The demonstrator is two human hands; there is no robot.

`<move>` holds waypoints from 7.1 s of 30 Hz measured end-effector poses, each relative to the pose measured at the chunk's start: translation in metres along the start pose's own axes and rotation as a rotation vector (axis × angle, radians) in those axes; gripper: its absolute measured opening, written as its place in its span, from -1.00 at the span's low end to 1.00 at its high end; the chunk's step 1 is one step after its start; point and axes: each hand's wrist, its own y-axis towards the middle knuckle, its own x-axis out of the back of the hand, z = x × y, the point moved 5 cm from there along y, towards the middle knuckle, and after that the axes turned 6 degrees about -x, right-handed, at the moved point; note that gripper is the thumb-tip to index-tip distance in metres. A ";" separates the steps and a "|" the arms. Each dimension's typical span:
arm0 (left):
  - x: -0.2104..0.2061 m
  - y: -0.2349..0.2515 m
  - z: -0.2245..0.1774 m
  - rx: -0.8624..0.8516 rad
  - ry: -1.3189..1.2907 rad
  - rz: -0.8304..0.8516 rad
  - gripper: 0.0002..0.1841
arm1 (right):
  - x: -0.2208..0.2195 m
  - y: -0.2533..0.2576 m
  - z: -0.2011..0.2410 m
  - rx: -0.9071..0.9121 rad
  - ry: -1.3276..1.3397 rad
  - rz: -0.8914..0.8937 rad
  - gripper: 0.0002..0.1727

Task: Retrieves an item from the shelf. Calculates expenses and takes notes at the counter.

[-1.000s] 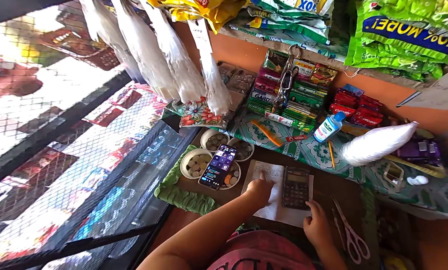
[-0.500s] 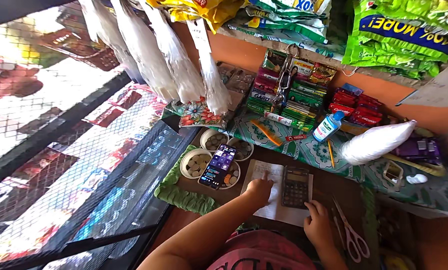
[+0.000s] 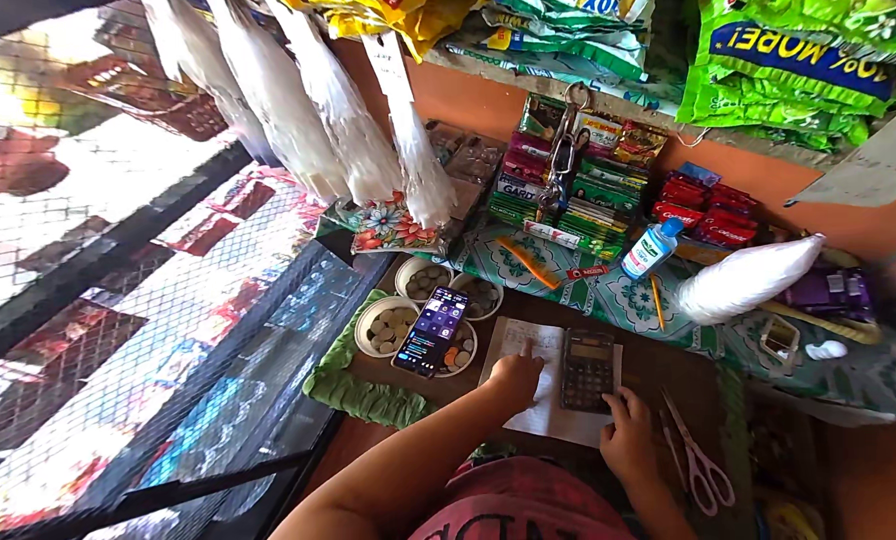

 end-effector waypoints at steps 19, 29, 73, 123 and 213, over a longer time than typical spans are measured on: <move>0.001 -0.001 -0.002 0.008 0.008 0.006 0.01 | 0.010 0.006 0.018 0.024 0.016 0.001 -0.43; 0.000 -0.001 -0.002 0.005 0.020 0.012 0.01 | 0.003 0.000 -0.008 -0.008 -0.026 -0.024 -0.50; 0.000 -0.001 -0.012 -0.080 0.060 0.029 -0.14 | 0.000 -0.010 -0.010 0.004 -0.050 -0.046 -0.43; -0.004 0.006 -0.011 -0.069 0.092 0.033 -0.05 | 0.010 0.008 -0.009 -0.131 0.142 0.140 -0.20; -0.015 0.010 -0.028 -0.202 0.154 -0.002 -0.37 | -0.001 -0.011 -0.004 -0.026 -0.063 0.016 -0.33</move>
